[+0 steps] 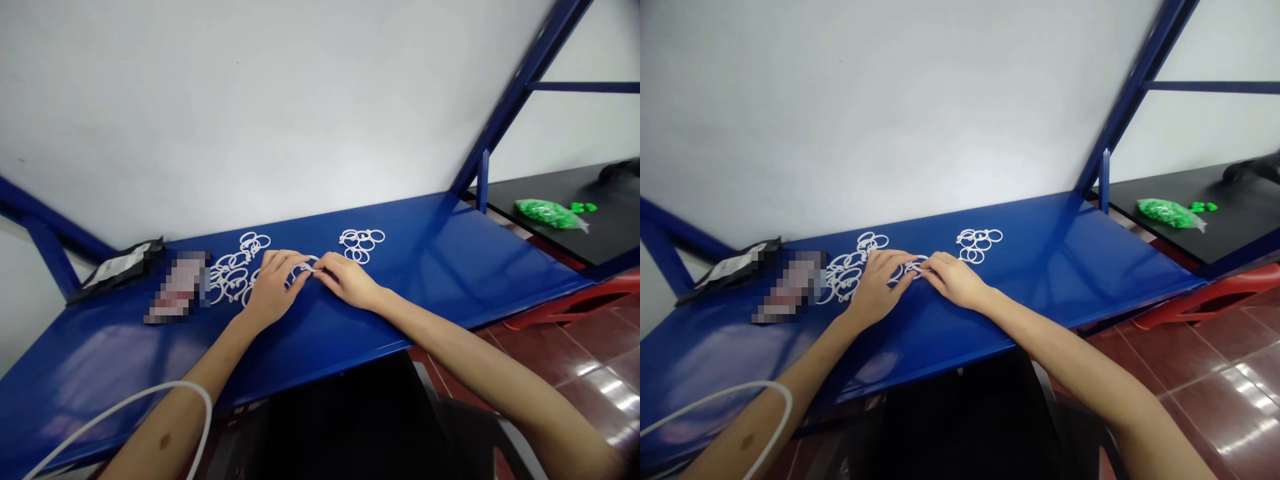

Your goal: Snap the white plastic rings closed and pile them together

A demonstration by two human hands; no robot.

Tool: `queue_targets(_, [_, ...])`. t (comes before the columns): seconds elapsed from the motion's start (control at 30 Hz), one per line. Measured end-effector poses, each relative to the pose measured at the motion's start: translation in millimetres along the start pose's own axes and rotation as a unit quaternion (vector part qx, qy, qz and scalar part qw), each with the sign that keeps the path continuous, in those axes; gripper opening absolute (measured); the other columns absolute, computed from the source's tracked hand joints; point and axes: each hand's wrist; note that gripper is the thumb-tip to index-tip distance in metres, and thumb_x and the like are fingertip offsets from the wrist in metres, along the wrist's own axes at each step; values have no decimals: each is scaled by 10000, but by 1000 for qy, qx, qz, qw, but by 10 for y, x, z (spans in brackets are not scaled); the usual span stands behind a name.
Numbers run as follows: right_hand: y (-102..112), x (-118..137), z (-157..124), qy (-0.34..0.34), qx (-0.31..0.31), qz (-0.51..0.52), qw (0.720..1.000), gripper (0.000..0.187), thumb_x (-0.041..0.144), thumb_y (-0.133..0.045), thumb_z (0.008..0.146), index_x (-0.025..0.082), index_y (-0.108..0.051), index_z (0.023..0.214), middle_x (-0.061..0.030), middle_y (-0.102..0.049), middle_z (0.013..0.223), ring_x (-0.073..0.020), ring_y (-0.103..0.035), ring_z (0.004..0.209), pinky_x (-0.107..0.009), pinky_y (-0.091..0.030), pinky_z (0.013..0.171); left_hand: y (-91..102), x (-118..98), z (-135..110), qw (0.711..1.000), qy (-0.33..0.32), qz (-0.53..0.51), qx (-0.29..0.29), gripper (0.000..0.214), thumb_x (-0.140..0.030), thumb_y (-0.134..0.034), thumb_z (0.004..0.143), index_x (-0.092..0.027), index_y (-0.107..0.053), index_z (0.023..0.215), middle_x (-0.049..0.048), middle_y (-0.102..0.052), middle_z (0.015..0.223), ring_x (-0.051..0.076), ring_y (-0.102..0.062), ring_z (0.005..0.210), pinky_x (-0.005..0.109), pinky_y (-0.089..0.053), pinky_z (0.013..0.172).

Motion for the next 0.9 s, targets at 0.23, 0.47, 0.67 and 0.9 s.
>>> queue_targets(0.23, [49, 81, 14, -69, -24, 75, 994, 181, 252, -481, 1030, 174, -624, 1108, -55, -716, 970, -155, -663, 829, -275, -506, 763, -2, 1, 2, 998, 51, -44, -17, 129, -251, -564, 984, -198, -680, 1007, 38, -737, 945, 197, -620, 927, 343, -509, 837])
queue_targets(0.47, [14, 48, -11, -58, 1, 65, 996, 181, 299, -510, 1030, 181, -639, 986, -32, -721, 890, -140, -658, 757, -249, -480, 714, -16, -64, -20, 999, -21, -28, -20, 103, -208, -557, 982, -193, -658, 968, 41, -734, 911, 189, -602, 860, 337, -511, 791])
queue_targets(0.67, [27, 37, -54, -36, 11, 29, 999, 210, 302, -484, 1045, 176, -643, 992, -26, -713, 834, -136, -652, 719, -237, -470, 692, -49, -82, -77, 997, -72, -16, -26, 88, -183, -551, 977, -188, -639, 970, 49, -703, 874, 197, -585, 830, 355, -504, 789])
queue_targets(0.9, [50, 15, -94, -5, 53, -52, 997, 250, 326, -445, 1057, 177, -643, 1018, -60, -724, 900, -172, -663, 778, -270, -472, 719, -53, -113, -109, 996, -90, 12, -2, 148, -185, -516, 989, -198, -661, 964, 57, -721, 896, 198, -610, 839, 386, -507, 839])
Point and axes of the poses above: each hand's wrist, its own z-axis towards the middle knuckle, its own y-axis out of the back of the hand, x = y × z
